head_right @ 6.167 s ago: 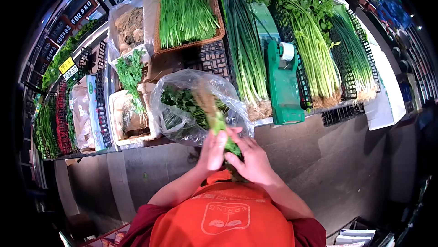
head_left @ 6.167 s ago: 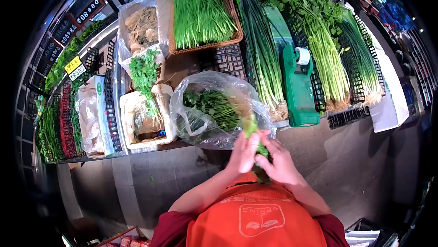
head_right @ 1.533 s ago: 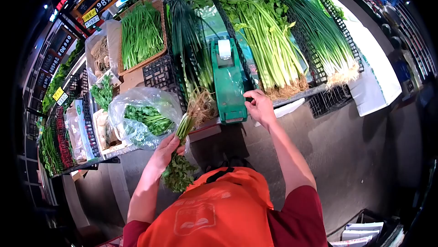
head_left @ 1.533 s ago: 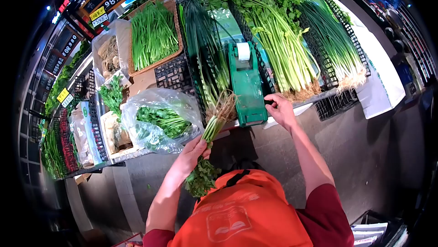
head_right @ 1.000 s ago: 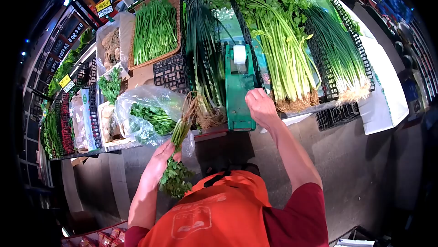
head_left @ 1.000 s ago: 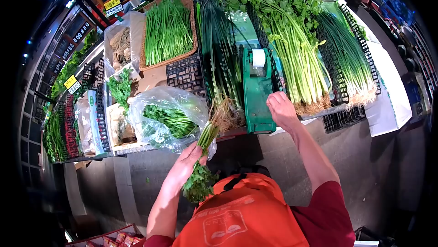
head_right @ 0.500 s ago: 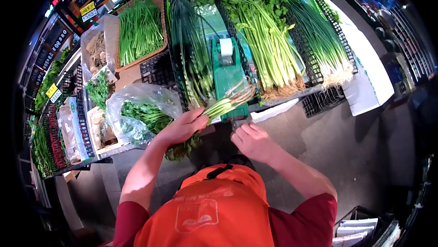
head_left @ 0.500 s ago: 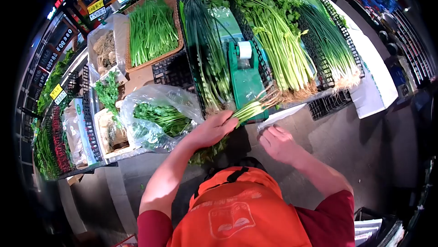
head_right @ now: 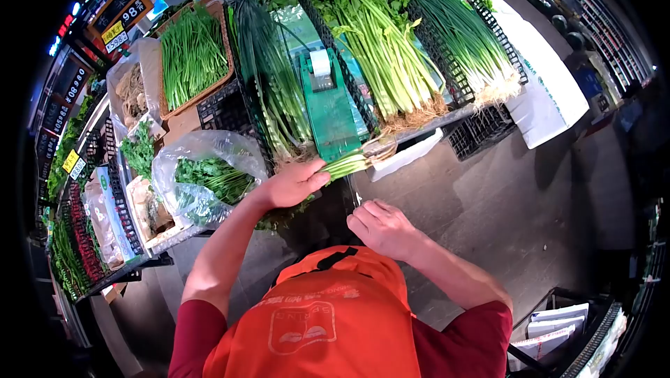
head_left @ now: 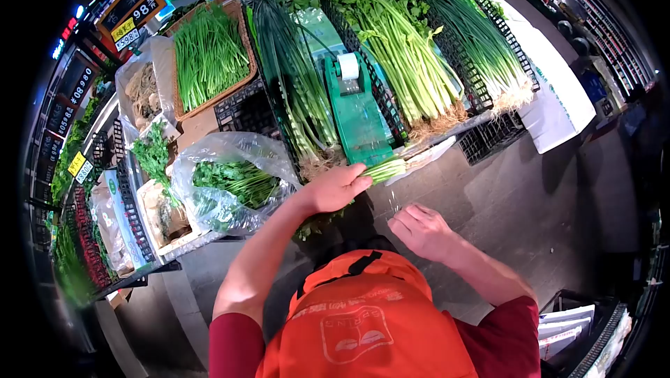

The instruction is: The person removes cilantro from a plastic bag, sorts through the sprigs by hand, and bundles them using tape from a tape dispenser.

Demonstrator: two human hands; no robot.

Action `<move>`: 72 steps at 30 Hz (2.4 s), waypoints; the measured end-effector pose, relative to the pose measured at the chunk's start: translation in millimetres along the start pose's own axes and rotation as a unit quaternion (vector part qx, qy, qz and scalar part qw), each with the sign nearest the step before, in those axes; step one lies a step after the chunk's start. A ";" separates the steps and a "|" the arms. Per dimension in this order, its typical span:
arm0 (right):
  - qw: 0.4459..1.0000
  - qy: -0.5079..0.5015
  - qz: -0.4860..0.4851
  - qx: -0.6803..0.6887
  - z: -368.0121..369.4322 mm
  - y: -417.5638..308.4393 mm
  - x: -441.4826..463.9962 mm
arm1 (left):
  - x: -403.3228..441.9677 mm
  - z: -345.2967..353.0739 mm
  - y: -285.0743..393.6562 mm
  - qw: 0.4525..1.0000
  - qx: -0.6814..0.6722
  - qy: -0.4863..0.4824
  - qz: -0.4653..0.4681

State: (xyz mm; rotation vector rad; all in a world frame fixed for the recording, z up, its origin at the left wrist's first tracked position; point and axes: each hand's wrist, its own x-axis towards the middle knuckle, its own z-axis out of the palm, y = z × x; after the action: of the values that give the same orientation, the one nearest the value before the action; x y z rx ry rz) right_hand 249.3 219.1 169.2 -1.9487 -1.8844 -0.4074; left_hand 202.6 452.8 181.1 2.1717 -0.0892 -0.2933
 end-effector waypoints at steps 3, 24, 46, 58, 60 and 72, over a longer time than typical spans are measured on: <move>1.000 0.007 -0.003 -0.002 -7.4 -0.2 4.0 | -0.1 8.9 10.5 0.999 0.032 -0.003 0.009; 0.797 -0.255 0.234 0.495 32.9 78.0 35.0 | -22.0 45.6 8.7 0.954 0.257 0.036 0.149; 0.620 -0.215 0.474 0.587 86.3 86.8 2.2 | -38.6 113.2 -18.2 0.992 -0.102 0.075 0.027; 0.538 -0.063 0.521 0.660 122.0 78.1 10.2 | -37.1 124.7 -22.9 0.979 -0.157 -0.009 -0.127; 0.528 -0.058 0.526 0.664 122.4 77.5 10.8 | -35.6 127.4 -25.4 0.979 -0.153 -0.010 -0.134; 0.554 -0.065 0.618 0.554 169.9 67.4 -13.9 | -18.7 156.6 -79.0 0.981 -0.014 -0.104 -0.160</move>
State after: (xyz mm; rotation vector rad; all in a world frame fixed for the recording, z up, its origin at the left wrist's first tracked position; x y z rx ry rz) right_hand 304.8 286.4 8.0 -1.6661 -0.0876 1.0947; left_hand 142.9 377.2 33.3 2.1183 0.1474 -0.7022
